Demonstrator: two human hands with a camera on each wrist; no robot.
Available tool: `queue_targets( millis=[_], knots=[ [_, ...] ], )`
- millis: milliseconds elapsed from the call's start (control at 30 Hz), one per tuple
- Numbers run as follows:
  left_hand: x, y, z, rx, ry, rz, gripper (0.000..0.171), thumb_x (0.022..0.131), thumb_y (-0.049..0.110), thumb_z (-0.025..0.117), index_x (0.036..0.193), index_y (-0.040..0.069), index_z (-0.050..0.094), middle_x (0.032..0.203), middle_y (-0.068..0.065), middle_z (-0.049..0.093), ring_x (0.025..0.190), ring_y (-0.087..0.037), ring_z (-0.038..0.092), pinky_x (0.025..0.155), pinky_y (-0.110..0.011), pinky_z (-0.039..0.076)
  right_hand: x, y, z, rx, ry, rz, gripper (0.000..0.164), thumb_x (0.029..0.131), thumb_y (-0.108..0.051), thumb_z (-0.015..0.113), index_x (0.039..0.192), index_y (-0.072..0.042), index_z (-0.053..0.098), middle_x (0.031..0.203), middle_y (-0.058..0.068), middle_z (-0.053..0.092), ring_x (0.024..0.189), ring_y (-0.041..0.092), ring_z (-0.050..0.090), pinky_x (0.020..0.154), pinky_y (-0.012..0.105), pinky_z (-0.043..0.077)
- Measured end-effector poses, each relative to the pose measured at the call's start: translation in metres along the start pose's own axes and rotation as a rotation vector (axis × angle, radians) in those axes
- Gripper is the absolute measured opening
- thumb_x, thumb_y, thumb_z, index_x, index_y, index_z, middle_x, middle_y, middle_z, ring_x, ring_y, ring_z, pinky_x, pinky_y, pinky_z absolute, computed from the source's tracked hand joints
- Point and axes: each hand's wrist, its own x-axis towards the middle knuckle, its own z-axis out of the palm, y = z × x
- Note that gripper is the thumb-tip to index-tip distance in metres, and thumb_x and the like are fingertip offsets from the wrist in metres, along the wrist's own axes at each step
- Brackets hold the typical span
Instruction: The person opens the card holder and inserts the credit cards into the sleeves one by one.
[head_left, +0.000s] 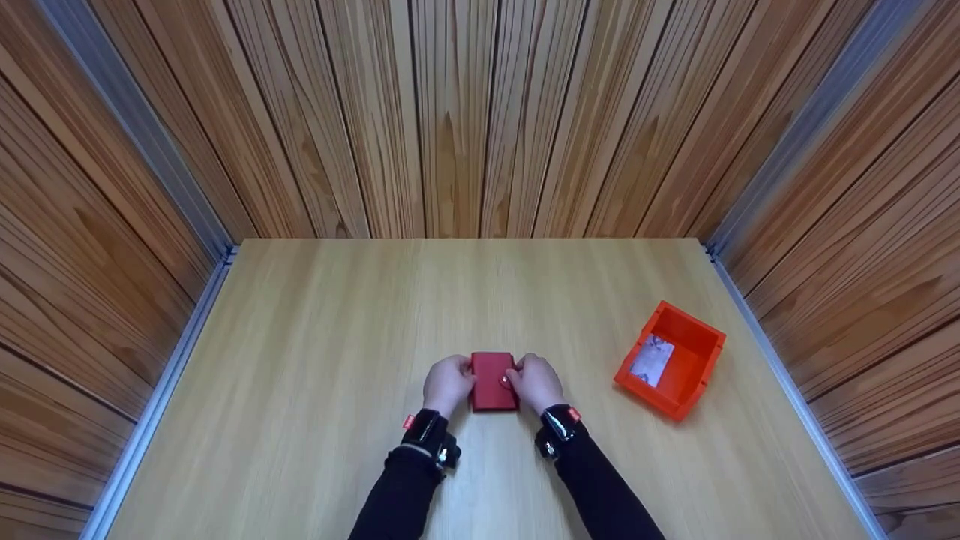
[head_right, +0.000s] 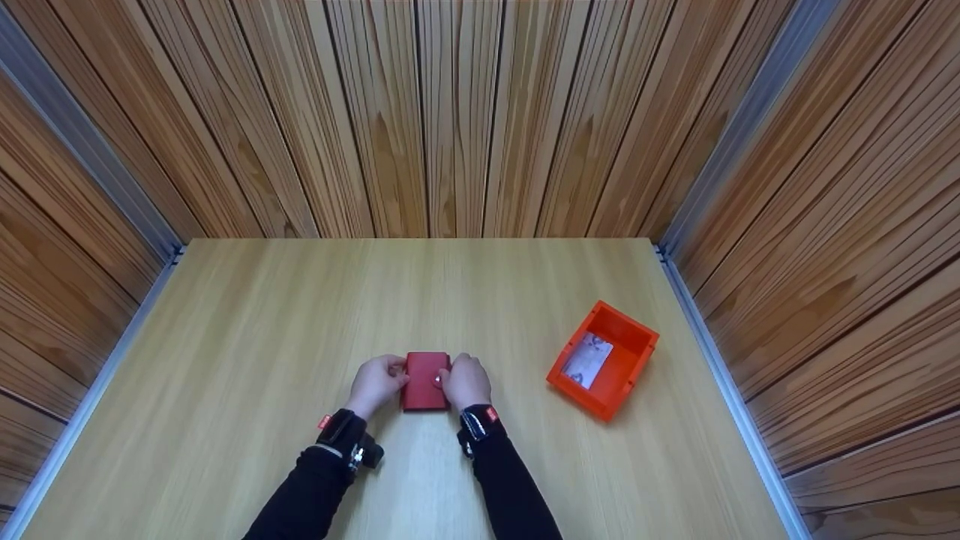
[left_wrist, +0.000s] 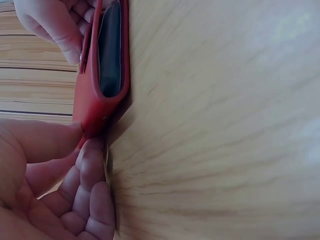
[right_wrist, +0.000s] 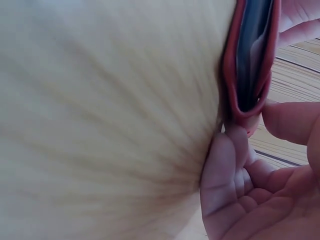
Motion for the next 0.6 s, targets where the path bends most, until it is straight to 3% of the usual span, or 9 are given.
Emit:
queue_targets(
  millis=[233,433,600],
  knots=[
    [0.0,0.0,0.0,0.005,-0.001,-0.007,0.028,0.083,0.009,0.075,0.11,0.002,0.072,0.105,-0.01,0.072,0.101,-0.029,0.066,0.086,-0.042,0.05,-0.001,0.003,0.001,-0.005,0.04,-0.041,0.023,0.089,-0.019,0.072,0.089,0.002,0.061,0.079,0.01,0.06,0.076,0.027,0.06,0.071,0.042,0.049],
    [0.0,0.001,-0.003,0.02,-0.002,-0.022,0.013,0.082,0.009,0.076,0.091,0.003,0.071,0.09,-0.008,0.07,0.086,-0.026,0.065,0.077,-0.04,0.05,-0.001,-0.004,0.0,-0.045,0.079,-0.037,0.033,0.085,-0.028,0.078,0.085,-0.004,0.057,0.078,0.005,0.054,0.071,0.021,0.054,0.066,0.038,0.047],
    [0.002,0.001,-0.002,0.043,-0.006,-0.029,0.01,0.081,0.01,0.076,0.083,0.005,0.067,0.082,-0.005,0.067,0.078,-0.023,0.062,0.072,-0.039,0.049,-0.001,-0.008,0.003,-0.102,0.07,-0.056,0.036,0.081,-0.031,0.082,0.08,-0.007,0.055,0.076,0.003,0.05,0.068,0.019,0.05,0.063,0.037,0.044]
  ],
)
